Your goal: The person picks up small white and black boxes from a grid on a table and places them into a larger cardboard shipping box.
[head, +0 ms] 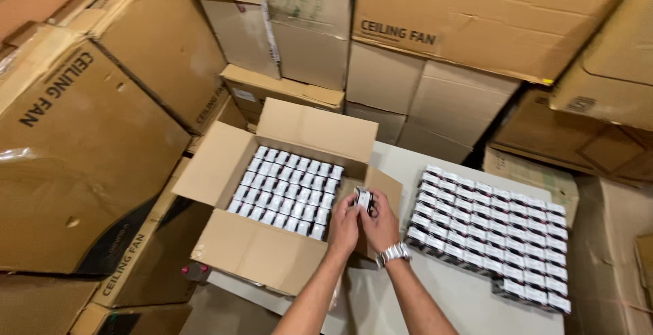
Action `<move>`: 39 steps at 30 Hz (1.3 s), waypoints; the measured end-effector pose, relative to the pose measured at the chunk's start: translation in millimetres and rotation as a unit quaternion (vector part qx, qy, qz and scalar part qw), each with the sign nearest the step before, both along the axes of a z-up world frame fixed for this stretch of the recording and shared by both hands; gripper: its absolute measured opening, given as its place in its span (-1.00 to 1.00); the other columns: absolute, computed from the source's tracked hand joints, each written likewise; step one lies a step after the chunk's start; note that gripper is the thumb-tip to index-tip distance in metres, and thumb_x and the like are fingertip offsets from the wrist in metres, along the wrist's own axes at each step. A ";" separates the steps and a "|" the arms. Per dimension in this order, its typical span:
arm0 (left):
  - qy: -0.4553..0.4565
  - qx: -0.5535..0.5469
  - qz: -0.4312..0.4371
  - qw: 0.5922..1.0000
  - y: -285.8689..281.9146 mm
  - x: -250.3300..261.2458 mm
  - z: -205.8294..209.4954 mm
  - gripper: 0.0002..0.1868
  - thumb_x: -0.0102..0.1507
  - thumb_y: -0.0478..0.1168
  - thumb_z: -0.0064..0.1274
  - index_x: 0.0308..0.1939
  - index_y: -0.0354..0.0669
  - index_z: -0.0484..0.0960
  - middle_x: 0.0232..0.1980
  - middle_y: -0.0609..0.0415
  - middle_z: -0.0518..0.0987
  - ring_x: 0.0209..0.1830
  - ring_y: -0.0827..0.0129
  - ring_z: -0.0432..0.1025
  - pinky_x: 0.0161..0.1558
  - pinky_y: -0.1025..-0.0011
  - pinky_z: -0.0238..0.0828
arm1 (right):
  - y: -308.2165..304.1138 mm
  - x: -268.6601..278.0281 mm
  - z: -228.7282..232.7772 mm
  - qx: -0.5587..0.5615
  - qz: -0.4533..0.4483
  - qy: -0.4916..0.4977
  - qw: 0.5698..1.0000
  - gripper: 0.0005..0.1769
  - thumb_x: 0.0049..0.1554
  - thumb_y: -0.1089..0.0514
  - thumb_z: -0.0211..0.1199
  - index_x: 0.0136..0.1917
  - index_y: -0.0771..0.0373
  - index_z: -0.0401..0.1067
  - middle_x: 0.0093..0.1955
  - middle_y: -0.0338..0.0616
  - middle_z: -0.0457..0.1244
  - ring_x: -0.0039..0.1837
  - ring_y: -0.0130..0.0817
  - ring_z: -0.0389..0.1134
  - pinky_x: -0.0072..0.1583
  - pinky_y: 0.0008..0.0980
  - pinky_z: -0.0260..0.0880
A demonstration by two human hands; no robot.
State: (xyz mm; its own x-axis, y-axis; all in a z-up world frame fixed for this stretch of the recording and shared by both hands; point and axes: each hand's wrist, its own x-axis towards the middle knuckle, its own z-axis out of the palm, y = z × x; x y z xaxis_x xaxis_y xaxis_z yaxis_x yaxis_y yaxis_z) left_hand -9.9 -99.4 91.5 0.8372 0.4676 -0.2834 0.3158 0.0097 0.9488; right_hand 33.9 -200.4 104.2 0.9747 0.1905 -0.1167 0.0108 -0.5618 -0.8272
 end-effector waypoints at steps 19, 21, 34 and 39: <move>0.112 -0.085 -0.102 0.985 104.2 105.5 -53.5 -0.40 0.31 0.13 -0.19 0.23 -0.16 0.65 0.35 -0.11 0.52 0.46 0.10 0.28 0.47 0.11 0.07 | 118.1 85.3 -142.5 -0.078 -0.094 0.154 0.980 -0.15 0.22 -0.16 0.06 0.69 -0.05 -0.08 0.46 0.11 0.24 0.38 0.06 0.35 0.41 -0.02 0.35; 0.104 -0.074 -0.103 0.986 101.5 105.9 -41.9 -0.38 0.35 0.13 -0.22 0.28 -0.22 0.59 0.41 -0.16 0.45 0.51 0.05 0.21 0.52 0.12 -0.01 | 118.4 91.6 -151.5 -0.064 -0.116 0.160 0.978 -0.20 0.25 -0.17 0.01 0.69 -0.03 -0.04 0.47 0.16 0.23 0.43 0.13 0.30 0.43 0.01 0.32; 0.112 -0.071 -0.073 0.988 90.3 81.5 -10.6 -0.42 0.40 0.10 -0.32 0.31 -0.18 0.49 0.39 -0.16 0.44 0.53 0.01 0.19 0.53 0.09 0.00 | 110.5 99.4 -170.8 0.016 -0.102 0.236 0.966 -0.15 0.24 -0.18 -0.01 0.70 0.10 -0.10 0.65 0.11 -0.01 0.63 0.02 0.03 0.59 -0.11 0.05; 0.096 -0.065 -0.021 0.993 82.5 57.3 5.5 -0.50 0.36 0.09 -0.24 0.21 -0.07 0.55 0.33 -0.07 0.50 0.49 0.05 0.25 0.51 0.14 0.06 | 115.8 71.2 -159.7 0.031 -0.092 0.215 0.972 -0.22 0.25 -0.14 0.01 0.66 0.07 -0.04 0.61 0.04 0.05 0.60 -0.03 0.08 0.57 -0.13 0.09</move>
